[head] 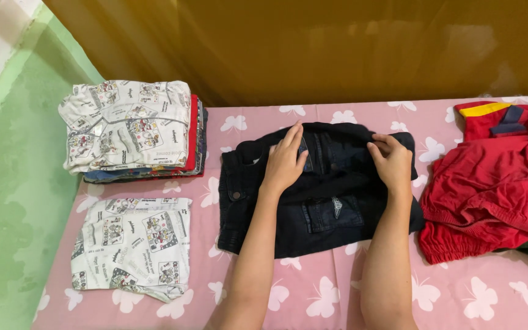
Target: The person folds a white patterned garment, a pair of black jeans, and a red short-sleeved shirt on a pink butterfly-patterned surface. Each item is folded neatly and stacked in sequence.
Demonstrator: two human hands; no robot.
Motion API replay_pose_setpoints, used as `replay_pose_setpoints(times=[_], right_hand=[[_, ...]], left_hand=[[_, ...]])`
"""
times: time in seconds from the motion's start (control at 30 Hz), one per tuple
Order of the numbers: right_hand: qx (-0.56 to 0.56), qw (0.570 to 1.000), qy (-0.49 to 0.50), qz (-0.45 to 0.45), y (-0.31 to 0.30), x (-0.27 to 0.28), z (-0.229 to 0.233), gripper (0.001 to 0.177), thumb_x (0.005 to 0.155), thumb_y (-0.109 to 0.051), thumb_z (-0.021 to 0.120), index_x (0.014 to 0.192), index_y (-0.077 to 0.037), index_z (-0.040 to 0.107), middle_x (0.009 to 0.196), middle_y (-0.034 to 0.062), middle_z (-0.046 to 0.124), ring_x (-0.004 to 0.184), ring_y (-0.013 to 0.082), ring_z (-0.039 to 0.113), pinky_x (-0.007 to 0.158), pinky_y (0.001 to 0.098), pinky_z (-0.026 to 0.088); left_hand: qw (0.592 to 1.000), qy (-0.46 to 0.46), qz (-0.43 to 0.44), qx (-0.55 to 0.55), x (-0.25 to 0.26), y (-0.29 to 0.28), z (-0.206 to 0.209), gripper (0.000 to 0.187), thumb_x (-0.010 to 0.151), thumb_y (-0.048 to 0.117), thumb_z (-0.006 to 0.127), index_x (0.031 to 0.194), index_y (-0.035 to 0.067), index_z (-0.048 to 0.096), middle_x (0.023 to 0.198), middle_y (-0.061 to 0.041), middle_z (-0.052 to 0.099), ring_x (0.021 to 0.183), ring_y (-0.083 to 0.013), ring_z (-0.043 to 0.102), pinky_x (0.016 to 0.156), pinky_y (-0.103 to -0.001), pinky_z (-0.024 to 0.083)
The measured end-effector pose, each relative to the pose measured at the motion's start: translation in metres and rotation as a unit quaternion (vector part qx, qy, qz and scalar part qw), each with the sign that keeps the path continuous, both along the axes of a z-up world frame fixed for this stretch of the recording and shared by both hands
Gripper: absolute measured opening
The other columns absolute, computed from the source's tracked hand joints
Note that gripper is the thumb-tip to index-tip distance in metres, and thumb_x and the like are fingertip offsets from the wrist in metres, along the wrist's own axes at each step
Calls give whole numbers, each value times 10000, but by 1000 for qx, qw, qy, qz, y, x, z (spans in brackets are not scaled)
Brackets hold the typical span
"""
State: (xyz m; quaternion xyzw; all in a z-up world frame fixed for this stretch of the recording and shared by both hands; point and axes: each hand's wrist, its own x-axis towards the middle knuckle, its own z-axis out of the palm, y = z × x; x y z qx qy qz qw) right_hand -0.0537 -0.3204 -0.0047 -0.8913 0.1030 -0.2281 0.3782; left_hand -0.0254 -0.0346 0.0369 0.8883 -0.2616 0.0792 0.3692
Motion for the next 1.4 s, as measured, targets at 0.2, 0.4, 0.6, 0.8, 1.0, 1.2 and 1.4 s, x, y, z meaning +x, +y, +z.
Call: replay_pose_setpoints(times=[0.2, 0.4, 0.6, 0.8, 1.0, 1.2, 1.4], right_hand=[[11, 999, -50, -7, -9, -4, -4, 229, 988, -116, 723, 1212, -70, 742, 1073, 159, 746, 960, 355, 715, 814, 422, 579], [-46, 991, -95, -88, -35, -20, -3, 193, 967, -136, 763, 1158, -113, 765, 1205, 173, 704, 1115, 401, 659, 899, 456, 556], [77, 984, 1, -162, -75, -26, -46, 435, 929, -212, 803, 1317, -66, 672, 1190, 225, 686, 1105, 353, 667, 916, 429, 556], [65, 986, 50, -148, -74, -21, -46, 487, 916, -298, 821, 1350, -140, 664, 1011, 196, 728, 1009, 357, 697, 811, 461, 571], [68, 989, 67, -116, -71, -20, -36, 341, 921, -189, 724, 1244, -300, 731, 953, 119, 729, 889, 276, 698, 714, 404, 553], [120, 986, 32, -108, -81, -29, -40, 372, 931, -82, 642, 1272, -219, 702, 970, 164, 695, 753, 238, 650, 585, 357, 527], [61, 985, 139, -77, -82, -45, -13, 402, 862, -132, 706, 1229, -293, 738, 1028, 197, 726, 959, 364, 686, 763, 476, 550]], left_hand=[[999, 23, 4, 41, 23, -2, -40, 383, 1037, 342, 520, 1377, 201, 626, 1480, -28, 532, 1322, -343, 548, 1069, -557, 419], [998, -61, -32, -7, 23, -23, -53, 225, 1018, 347, 563, 1166, 275, 715, 1208, 69, 674, 1128, -219, 667, 913, -413, 525], [990, -81, -117, -15, -8, -66, -44, 253, 1022, 319, 547, 1165, 196, 715, 1213, -33, 693, 1119, -297, 676, 889, -443, 542], [986, -10, -165, 26, -33, -94, -52, 453, 978, 384, 586, 1376, 169, 609, 1289, -101, 665, 1126, -354, 666, 909, -493, 534], [979, -23, -186, 76, -32, -102, -72, 319, 925, 250, 666, 1227, 151, 689, 1101, -30, 703, 1053, -273, 646, 881, -411, 503], [979, -4, -199, 52, -34, -100, -61, 246, 874, 259, 701, 1109, 192, 727, 1031, -6, 720, 1016, -265, 643, 881, -406, 503], [966, 51, -251, 26, -36, -101, -61, 230, 870, 226, 697, 1094, 188, 734, 1011, -15, 725, 1024, -283, 661, 910, -419, 530]])
